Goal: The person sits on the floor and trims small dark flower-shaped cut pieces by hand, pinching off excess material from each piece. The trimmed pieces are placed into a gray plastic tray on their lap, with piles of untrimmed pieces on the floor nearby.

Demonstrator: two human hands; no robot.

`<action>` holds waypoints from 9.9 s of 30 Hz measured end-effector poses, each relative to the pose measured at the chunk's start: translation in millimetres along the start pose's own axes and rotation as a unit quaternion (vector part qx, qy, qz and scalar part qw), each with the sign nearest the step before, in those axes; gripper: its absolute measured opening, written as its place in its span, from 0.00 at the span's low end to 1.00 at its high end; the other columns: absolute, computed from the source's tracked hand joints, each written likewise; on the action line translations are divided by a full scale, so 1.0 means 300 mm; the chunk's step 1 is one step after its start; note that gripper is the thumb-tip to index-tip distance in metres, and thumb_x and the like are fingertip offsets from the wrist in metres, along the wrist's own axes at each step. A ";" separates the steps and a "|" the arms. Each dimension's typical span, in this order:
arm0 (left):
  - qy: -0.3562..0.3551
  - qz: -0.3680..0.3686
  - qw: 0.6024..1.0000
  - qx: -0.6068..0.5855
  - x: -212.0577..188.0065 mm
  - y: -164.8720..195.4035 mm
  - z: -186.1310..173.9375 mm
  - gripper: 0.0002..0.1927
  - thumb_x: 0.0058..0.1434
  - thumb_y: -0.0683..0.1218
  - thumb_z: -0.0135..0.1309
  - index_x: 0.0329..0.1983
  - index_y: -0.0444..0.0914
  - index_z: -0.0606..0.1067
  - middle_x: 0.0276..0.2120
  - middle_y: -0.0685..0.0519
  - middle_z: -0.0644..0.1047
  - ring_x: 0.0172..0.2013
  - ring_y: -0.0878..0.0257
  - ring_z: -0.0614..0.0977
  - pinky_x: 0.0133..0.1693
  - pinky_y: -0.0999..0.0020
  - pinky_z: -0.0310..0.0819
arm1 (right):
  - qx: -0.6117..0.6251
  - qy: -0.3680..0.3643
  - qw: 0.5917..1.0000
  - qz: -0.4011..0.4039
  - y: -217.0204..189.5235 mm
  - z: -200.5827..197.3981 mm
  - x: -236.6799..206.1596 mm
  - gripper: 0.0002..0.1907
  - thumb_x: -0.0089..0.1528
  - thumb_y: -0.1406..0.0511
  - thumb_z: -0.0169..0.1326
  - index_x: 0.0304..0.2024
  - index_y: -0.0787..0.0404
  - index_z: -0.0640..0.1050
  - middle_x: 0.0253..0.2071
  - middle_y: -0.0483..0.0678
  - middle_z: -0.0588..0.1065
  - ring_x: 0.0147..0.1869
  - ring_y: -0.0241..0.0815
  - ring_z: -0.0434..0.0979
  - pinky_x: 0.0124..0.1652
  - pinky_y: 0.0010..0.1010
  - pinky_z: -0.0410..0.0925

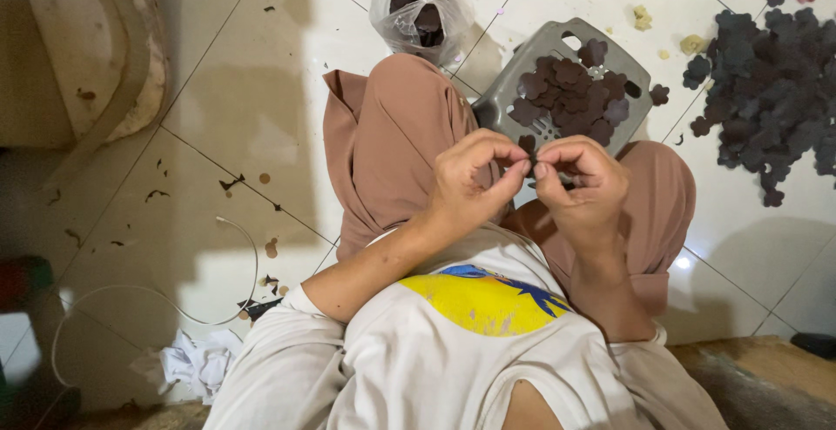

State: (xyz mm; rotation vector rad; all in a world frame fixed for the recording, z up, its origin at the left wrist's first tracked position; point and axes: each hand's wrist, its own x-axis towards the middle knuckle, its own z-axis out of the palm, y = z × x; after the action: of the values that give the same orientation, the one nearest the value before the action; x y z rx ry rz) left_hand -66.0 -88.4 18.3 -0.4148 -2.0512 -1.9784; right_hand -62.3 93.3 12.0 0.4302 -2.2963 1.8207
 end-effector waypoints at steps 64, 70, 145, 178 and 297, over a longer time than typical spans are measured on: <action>-0.026 -0.244 0.957 -0.157 -0.117 -0.309 -0.027 0.07 0.67 0.42 0.59 0.42 0.31 0.81 0.33 0.60 0.80 0.34 0.76 0.76 0.37 0.79 0.70 | 0.174 -0.054 0.937 0.299 0.288 -0.089 0.011 0.12 0.60 0.75 0.63 0.44 0.62 0.76 0.39 0.46 0.77 0.38 0.32 0.77 0.37 0.23 0.69; -0.012 -0.242 0.958 -0.152 -0.108 -0.304 -0.033 0.08 0.68 0.42 0.59 0.43 0.32 0.81 0.33 0.61 0.79 0.33 0.76 0.75 0.36 0.79 0.69 | -0.158 0.284 0.922 0.212 0.292 -0.441 0.103 0.24 0.63 0.78 0.51 0.60 0.59 0.77 0.54 0.51 0.74 0.54 0.37 0.77 0.49 0.27 0.77; 0.006 0.089 0.979 0.184 0.023 0.074 -0.043 0.08 0.56 0.41 0.66 0.38 0.40 0.79 0.39 0.53 0.74 0.42 0.55 0.74 0.44 0.60 0.69 | -0.110 -0.008 0.993 -0.049 -0.100 0.018 0.038 0.05 0.65 0.77 0.59 0.41 0.68 0.75 0.43 0.52 0.76 0.43 0.38 0.76 0.46 0.24 0.69; 0.005 -0.028 0.998 -0.054 -0.039 -0.103 0.013 0.04 0.65 0.38 0.56 0.41 0.34 0.73 0.43 0.53 0.70 0.43 0.67 0.74 0.46 0.74 0.70 | 0.256 -0.017 0.947 0.192 0.123 0.025 -0.015 0.09 0.67 0.71 0.56 0.50 0.65 0.75 0.46 0.44 0.76 0.48 0.29 0.75 0.49 0.22 0.70; 0.010 -0.215 0.976 -0.042 0.011 -0.372 -0.131 0.12 0.62 0.38 0.64 0.27 0.38 0.73 0.26 0.61 0.74 0.28 0.75 0.70 0.32 0.80 0.63 | 0.337 -0.019 0.856 0.391 0.510 0.036 0.092 0.08 0.68 0.65 0.53 0.46 0.64 0.75 0.50 0.54 0.76 0.53 0.44 0.81 0.55 0.35 0.77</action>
State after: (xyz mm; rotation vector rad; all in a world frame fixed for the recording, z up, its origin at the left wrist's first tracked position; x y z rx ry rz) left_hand -111.9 -131.2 -82.2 0.0433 -2.1914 -2.2997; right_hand -138.8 111.6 -122.4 -0.5039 -1.8932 3.0175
